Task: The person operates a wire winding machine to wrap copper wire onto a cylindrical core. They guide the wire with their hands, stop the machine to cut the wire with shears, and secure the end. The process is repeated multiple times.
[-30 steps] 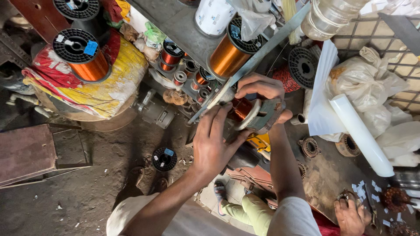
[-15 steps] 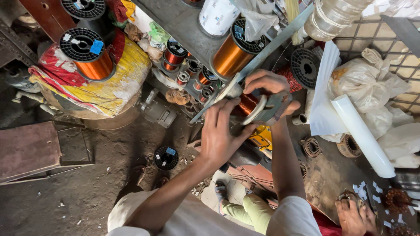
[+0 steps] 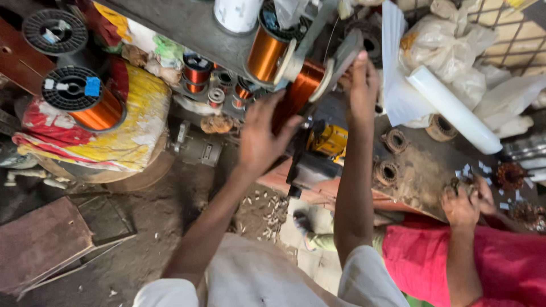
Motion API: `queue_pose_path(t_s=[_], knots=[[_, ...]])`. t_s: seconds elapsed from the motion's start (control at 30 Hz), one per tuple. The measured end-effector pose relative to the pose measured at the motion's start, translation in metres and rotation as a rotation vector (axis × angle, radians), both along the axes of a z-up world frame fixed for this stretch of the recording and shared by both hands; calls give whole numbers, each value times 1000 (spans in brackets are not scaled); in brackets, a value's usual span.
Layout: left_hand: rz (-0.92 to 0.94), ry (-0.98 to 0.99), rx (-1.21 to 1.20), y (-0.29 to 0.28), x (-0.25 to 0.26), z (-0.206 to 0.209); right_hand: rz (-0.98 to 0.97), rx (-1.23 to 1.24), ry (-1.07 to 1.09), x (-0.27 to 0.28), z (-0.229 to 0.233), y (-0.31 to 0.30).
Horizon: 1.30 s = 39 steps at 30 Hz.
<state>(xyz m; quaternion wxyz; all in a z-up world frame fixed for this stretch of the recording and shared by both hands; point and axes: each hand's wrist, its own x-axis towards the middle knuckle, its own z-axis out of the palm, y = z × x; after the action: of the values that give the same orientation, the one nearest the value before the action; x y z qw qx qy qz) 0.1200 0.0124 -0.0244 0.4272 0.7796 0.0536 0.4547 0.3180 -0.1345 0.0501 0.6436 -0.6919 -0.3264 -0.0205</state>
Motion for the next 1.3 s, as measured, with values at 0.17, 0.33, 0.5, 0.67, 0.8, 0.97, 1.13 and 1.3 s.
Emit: queue_pose_path(t_s=[0.17, 0.33, 0.5, 0.67, 0.8, 0.97, 1.13, 1.3], knots=[[-350, 521, -653, 65, -10, -131, -306, 280, 162, -179, -132, -36], [-830, 478, -1184, 46, -73, -191, -172, -218, 380, -270, -212, -24], [-806, 558, -695, 29, -145, -169, -97, -59, 549, -251, -234, -20], [-684, 473, -593, 27, -170, -135, -84, -31, 682, -258, -221, -28], [-619, 550, -606, 20, -168, -127, 83, 237, 774, -278, -193, -22], [-644, 657, -663, 21, -162, -118, 125, 432, 862, -291, -127, -27], [-598, 353, -427, 21, -126, -125, 210, 355, 581, -251, -44, -34], [-523, 449, -453, 26, -87, -142, 37, 165, 300, -173, 8, -7]])
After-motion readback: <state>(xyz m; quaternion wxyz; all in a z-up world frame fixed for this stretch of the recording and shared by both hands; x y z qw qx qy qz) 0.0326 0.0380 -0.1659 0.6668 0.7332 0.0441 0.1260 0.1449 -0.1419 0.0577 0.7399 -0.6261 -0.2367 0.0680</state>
